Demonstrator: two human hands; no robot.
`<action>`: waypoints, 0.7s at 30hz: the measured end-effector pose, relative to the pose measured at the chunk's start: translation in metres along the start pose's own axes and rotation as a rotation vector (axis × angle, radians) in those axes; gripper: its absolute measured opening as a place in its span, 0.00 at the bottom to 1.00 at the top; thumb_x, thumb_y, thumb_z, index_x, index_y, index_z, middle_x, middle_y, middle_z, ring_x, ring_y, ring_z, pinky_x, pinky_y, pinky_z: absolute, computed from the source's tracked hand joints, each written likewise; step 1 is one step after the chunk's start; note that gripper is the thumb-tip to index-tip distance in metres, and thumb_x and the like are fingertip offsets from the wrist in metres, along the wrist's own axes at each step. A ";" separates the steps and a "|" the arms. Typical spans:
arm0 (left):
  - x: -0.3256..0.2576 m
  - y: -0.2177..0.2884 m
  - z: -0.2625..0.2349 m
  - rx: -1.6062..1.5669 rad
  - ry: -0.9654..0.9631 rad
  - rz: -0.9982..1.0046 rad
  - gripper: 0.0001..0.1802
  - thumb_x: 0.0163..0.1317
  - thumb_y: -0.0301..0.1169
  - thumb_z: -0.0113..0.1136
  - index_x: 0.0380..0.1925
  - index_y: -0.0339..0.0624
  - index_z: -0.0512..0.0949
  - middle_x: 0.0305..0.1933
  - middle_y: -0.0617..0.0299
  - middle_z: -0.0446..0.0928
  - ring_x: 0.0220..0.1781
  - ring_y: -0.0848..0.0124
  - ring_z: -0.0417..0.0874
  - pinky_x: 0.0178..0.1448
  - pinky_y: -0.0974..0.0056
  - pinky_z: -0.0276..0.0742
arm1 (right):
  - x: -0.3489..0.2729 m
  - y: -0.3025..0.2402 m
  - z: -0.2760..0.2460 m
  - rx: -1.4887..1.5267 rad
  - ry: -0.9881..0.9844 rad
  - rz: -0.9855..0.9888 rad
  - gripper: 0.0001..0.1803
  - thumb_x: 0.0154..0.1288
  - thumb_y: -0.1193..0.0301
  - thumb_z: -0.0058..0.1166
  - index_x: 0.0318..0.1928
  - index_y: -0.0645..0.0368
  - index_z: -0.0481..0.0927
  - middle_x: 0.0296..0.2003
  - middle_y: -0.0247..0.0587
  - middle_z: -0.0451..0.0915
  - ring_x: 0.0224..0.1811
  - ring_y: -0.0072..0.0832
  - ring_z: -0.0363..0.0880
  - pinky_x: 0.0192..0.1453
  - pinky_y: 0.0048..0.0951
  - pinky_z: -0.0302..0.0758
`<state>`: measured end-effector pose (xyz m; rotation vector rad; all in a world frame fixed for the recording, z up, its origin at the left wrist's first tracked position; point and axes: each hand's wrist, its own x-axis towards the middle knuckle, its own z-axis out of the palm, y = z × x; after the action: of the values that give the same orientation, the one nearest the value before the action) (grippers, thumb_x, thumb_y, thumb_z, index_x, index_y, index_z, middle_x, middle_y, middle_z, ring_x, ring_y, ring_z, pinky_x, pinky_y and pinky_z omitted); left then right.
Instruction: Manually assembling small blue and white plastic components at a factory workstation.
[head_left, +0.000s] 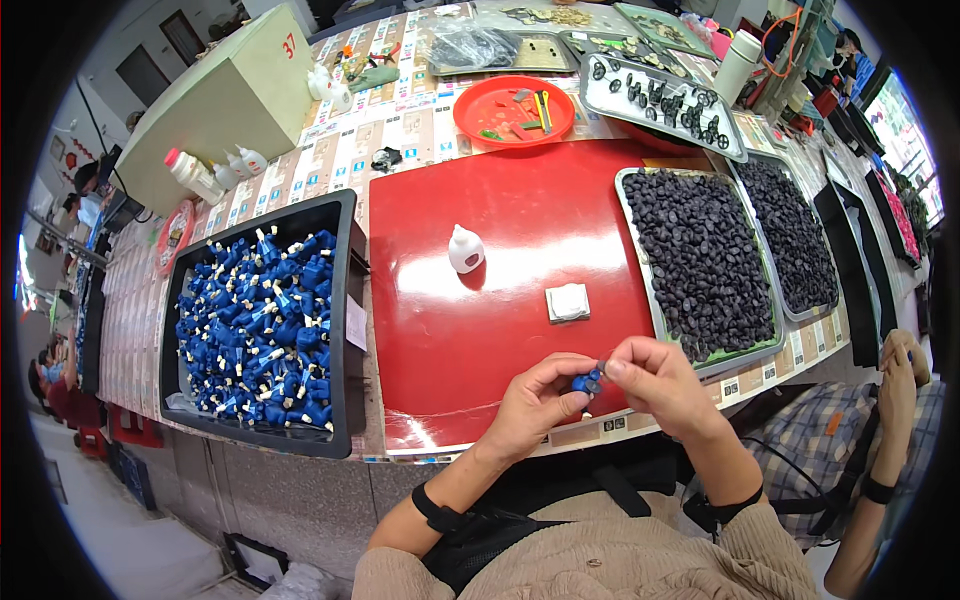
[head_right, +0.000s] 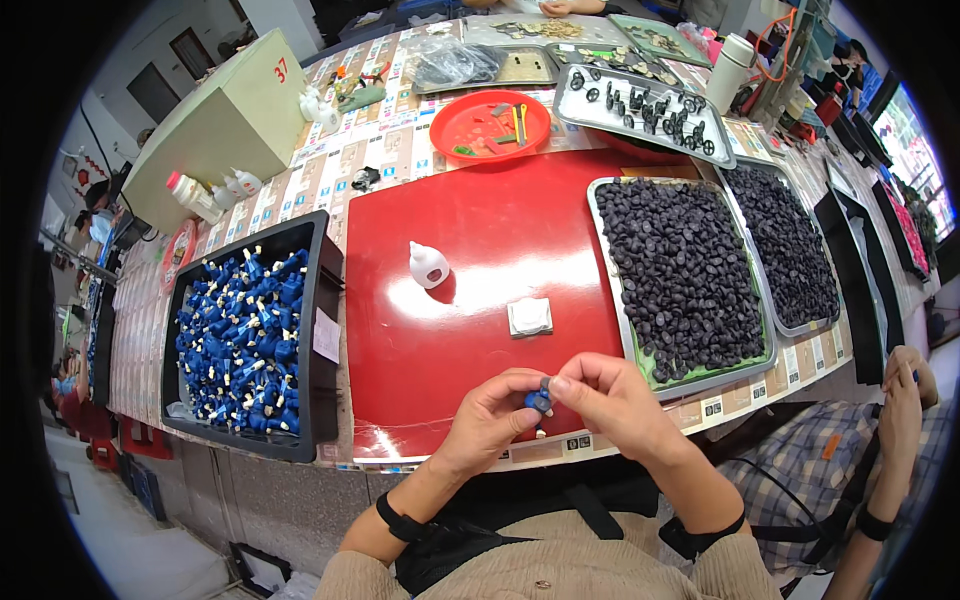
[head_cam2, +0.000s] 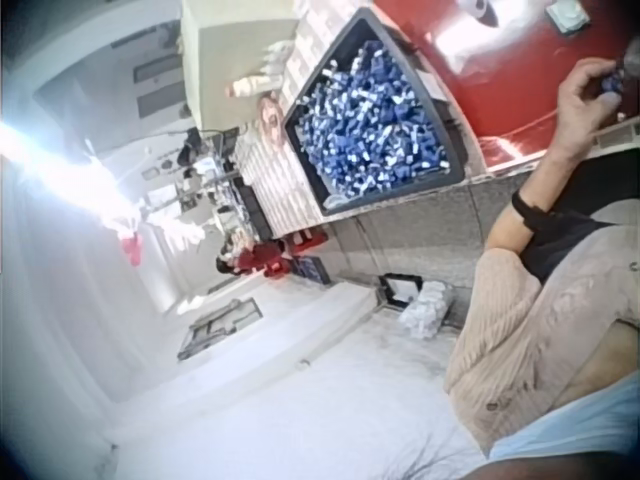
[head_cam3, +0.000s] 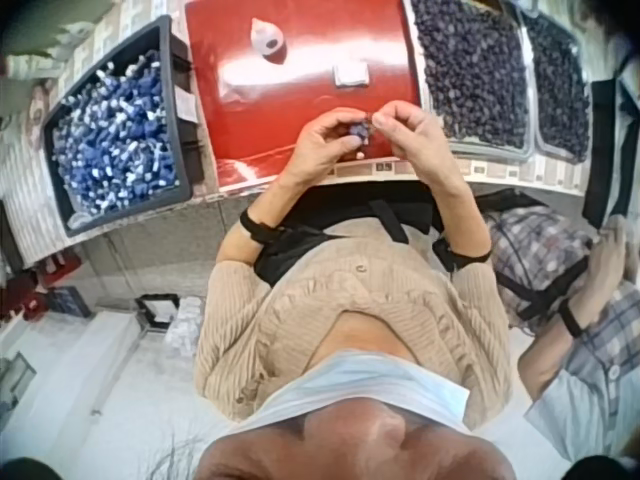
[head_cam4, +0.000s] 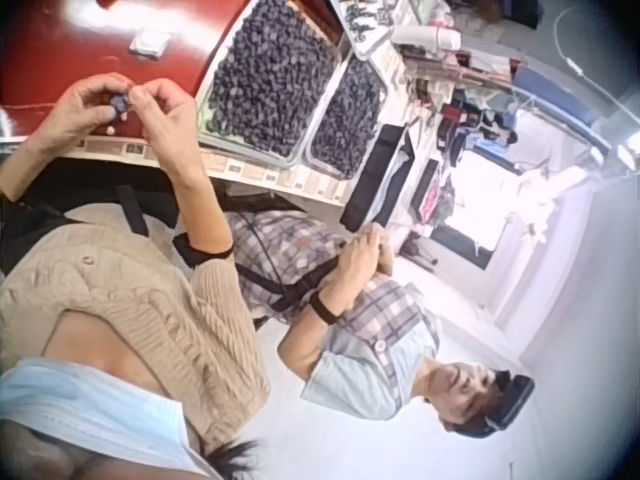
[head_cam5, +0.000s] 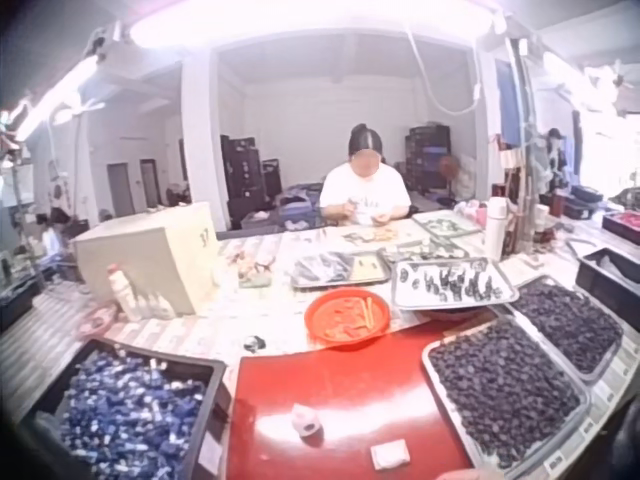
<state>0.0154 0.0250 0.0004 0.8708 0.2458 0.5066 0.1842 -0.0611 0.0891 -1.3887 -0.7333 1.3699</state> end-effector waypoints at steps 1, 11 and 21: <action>0.000 0.001 0.000 -0.001 -0.002 -0.007 0.18 0.64 0.19 0.60 0.55 0.36 0.76 0.57 0.62 0.71 0.55 0.74 0.75 0.58 0.68 0.75 | -0.002 0.005 -0.001 0.004 0.005 0.003 0.12 0.71 0.64 0.57 0.36 0.60 0.78 0.21 0.21 0.69 0.19 0.07 0.60 0.20 0.15 0.54; 0.000 0.003 0.000 0.048 -0.011 -0.021 0.18 0.64 0.22 0.62 0.55 0.37 0.77 0.56 0.62 0.72 0.55 0.73 0.75 0.58 0.68 0.74 | -0.005 0.022 -0.010 0.058 -0.003 0.047 0.12 0.72 0.63 0.55 0.36 0.59 0.78 0.19 0.20 0.68 0.16 0.08 0.58 0.18 0.15 0.52; 0.000 0.004 0.000 0.077 -0.017 -0.017 0.18 0.64 0.25 0.63 0.55 0.38 0.77 0.55 0.61 0.73 0.54 0.73 0.75 0.60 0.67 0.74 | -0.002 0.026 -0.010 0.006 -0.004 0.053 0.12 0.72 0.63 0.56 0.35 0.59 0.77 0.19 0.21 0.67 0.15 0.08 0.58 0.17 0.16 0.53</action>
<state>0.0138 0.0267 0.0040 0.9471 0.2586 0.4767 0.1877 -0.0737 0.0644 -1.4096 -0.6992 1.4153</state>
